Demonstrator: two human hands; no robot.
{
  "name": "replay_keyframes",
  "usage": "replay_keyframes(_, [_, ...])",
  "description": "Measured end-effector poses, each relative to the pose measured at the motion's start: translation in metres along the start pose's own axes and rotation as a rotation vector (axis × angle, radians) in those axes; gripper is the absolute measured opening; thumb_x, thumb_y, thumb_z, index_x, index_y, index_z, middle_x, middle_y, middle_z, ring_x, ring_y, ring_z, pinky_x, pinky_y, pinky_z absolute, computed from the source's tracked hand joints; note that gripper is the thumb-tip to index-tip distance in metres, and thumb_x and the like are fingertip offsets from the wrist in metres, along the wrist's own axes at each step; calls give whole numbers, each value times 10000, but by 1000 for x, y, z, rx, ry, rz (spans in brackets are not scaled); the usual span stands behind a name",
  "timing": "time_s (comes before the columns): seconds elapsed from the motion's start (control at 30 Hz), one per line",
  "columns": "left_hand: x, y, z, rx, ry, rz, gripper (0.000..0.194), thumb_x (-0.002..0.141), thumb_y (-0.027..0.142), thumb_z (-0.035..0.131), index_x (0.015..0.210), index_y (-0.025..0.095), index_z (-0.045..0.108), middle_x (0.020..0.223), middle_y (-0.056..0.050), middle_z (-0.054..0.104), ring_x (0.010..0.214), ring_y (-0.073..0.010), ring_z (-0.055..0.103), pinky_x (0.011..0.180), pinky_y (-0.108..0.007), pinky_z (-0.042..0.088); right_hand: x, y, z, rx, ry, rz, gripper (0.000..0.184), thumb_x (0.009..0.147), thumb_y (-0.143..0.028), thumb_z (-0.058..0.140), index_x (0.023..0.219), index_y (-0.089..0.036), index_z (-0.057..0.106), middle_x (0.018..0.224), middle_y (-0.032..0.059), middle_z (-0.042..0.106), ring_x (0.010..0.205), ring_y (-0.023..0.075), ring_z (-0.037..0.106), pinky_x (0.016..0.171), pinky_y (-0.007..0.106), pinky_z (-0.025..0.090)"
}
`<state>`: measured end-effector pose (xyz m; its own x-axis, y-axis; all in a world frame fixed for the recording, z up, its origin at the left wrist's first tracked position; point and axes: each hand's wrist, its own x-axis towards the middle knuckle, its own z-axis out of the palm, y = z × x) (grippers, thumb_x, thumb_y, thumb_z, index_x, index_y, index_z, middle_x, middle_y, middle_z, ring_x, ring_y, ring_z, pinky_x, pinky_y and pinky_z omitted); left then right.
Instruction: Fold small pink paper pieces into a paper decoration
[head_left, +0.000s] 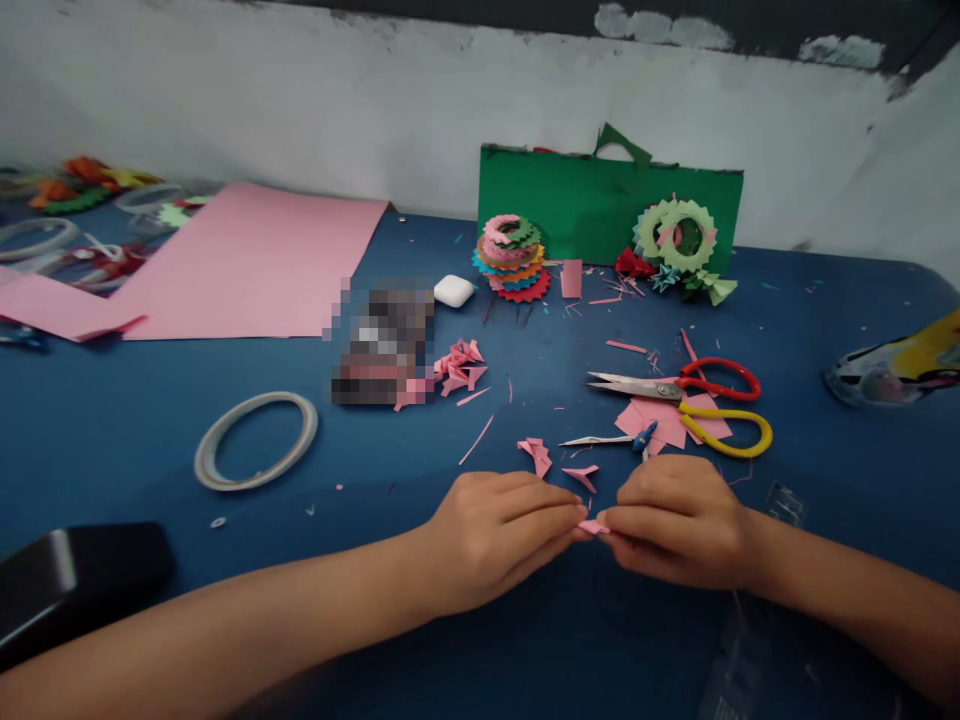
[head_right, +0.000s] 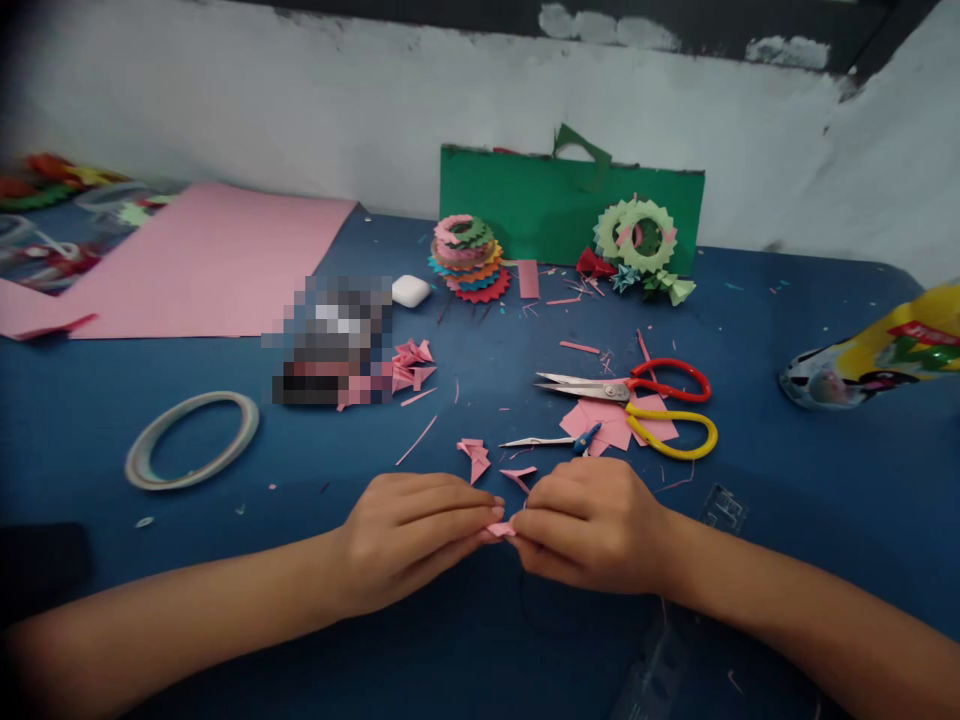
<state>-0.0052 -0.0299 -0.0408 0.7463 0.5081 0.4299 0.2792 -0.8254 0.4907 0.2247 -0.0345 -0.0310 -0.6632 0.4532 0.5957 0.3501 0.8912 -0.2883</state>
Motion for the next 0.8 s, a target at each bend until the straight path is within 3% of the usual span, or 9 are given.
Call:
replay_keyframes(0.2, [3, -1, 4, -89, -89, -108, 182, 904, 216, 491, 941, 153, 658, 893, -73, 716, 766, -157, 660, 673, -244, 507, -1, -7, 10, 325, -98, 266, 96, 860, -241, 567, 865, -149, 593, 735, 30, 635, 656, 110, 584, 594, 211, 464])
replay_keyframes(0.37, [12, -6, -2, -120, -158, -107, 259, 904, 359, 506, 886, 171, 684, 849, -51, 722, 833, -167, 657, 788, -254, 495, -4, -5, 21, 479, 36, 416, 98, 842, -236, 615, 896, -175, 670, 773, 22, 702, 708, 111, 648, 675, 201, 505])
replay_keyframes(0.47, [22, -14, -23, 73, -199, -163, 349, 853, 480, 535, 953, 175, 672, 929, -61, 714, 912, -208, 634, 826, -296, 486, -3, 1, 25, 483, 91, 531, 97, 833, -244, 632, 886, -188, 689, 784, 22, 720, 690, 117, 668, 669, 209, 531])
replay_keyframes(0.63, [29, -48, -66, 606, -113, -407, 344, 887, 426, 507, 979, 133, 663, 985, -114, 669, 966, -264, 570, 860, -399, 449, -2, 8, 27, 581, 97, 705, 149, 825, -259, 635, 947, -199, 694, 815, 27, 733, 681, 136, 693, 635, 229, 569])
replay_keyframes(0.7, [28, -60, -72, 620, -107, -434, 342, 866, 424, 542, 993, 130, 661, 986, -118, 659, 950, -268, 565, 850, -412, 446, -2, 10, 27, 628, 106, 759, 151, 809, -270, 650, 938, -211, 700, 822, 28, 733, 690, 146, 696, 644, 244, 576])
replay_keyframes(0.8, [28, -58, -66, 596, -108, -422, 344, 878, 435, 516, 979, 141, 662, 1017, -106, 648, 986, -260, 551, 895, -413, 420, 0, 12, 27, 696, 143, 829, 131, 785, -288, 672, 895, -223, 703, 821, 24, 732, 729, 151, 700, 671, 247, 579])
